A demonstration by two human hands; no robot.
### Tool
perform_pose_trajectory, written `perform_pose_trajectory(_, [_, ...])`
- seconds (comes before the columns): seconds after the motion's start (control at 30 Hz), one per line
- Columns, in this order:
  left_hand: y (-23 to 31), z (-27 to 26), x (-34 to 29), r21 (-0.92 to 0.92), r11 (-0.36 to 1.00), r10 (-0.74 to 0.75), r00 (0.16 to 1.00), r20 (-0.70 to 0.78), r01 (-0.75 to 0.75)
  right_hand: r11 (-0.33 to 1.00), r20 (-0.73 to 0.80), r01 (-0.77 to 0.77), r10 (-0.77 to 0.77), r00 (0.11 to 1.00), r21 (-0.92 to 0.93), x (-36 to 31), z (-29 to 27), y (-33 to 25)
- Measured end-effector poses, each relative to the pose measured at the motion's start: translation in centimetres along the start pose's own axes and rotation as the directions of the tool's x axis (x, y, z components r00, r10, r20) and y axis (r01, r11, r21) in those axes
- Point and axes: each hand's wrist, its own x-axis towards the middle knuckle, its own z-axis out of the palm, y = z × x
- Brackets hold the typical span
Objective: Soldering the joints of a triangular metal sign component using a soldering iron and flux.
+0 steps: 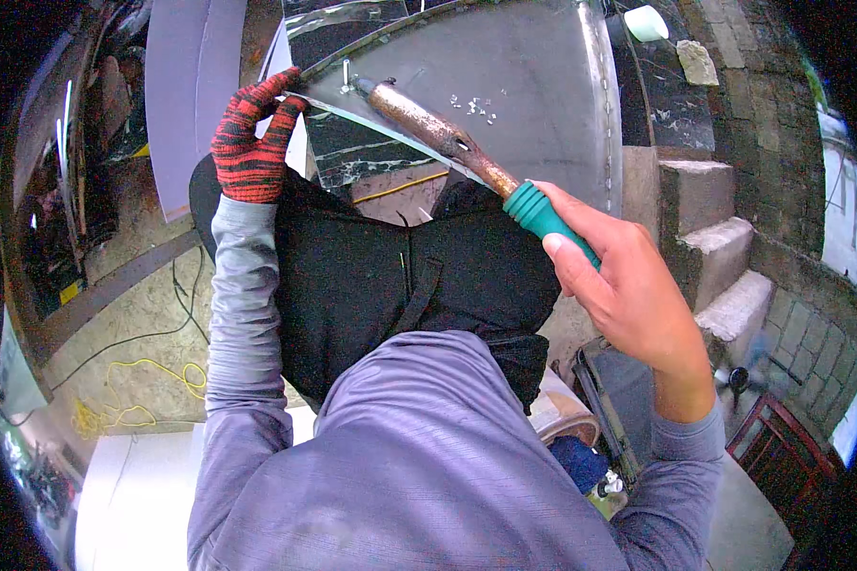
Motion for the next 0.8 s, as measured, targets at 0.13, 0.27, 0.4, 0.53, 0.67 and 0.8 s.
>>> perform_pose_trajectory(0.13, [0.0, 0.0, -0.1, 0.020, 1.000, 0.005, 1.000, -0.006, -0.005, 0.999, 0.007, -0.031, 0.031, 0.999, 0.025, 0.0, 0.1, 0.1])
perform_pose_trajectory(0.27, [0.1, -0.1, -0.1, 0.031, 1.000, 0.004, 1.000, -0.009, -0.004, 0.999, 0.010, -0.032, 0.032, 0.999, 0.043, -0.1, 0.2, 0.2])
perform_pose_trajectory(0.4, [-0.1, 0.0, -0.1, 0.002, 1.000, 0.006, 1.000, 0.000, -0.006, 0.999, 0.007, -0.037, 0.037, 0.999, 0.033, -0.1, 0.4, 0.4])
perform_pose_trajectory(0.53, [0.1, 0.0, 0.0, -0.021, 1.000, 0.009, 1.000, 0.002, -0.009, 0.997, 0.023, -0.034, 0.033, 0.999, 0.065, 0.0, 0.5, 0.3])
perform_pose_trajectory(0.67, [0.3, -0.1, 0.0, 0.002, 1.000, 0.000, 1.000, 0.003, 0.000, 0.971, 0.176, -0.156, 0.124, 0.977, 0.182, 0.3, -0.9, -0.3])
perform_pose_trajectory(0.8, [0.2, -0.3, -0.2, 0.047, 0.999, -0.003, 1.000, 0.014, 0.002, 0.981, 0.165, -0.135, 0.111, 0.980, 0.141, 0.4, -0.9, -0.4])
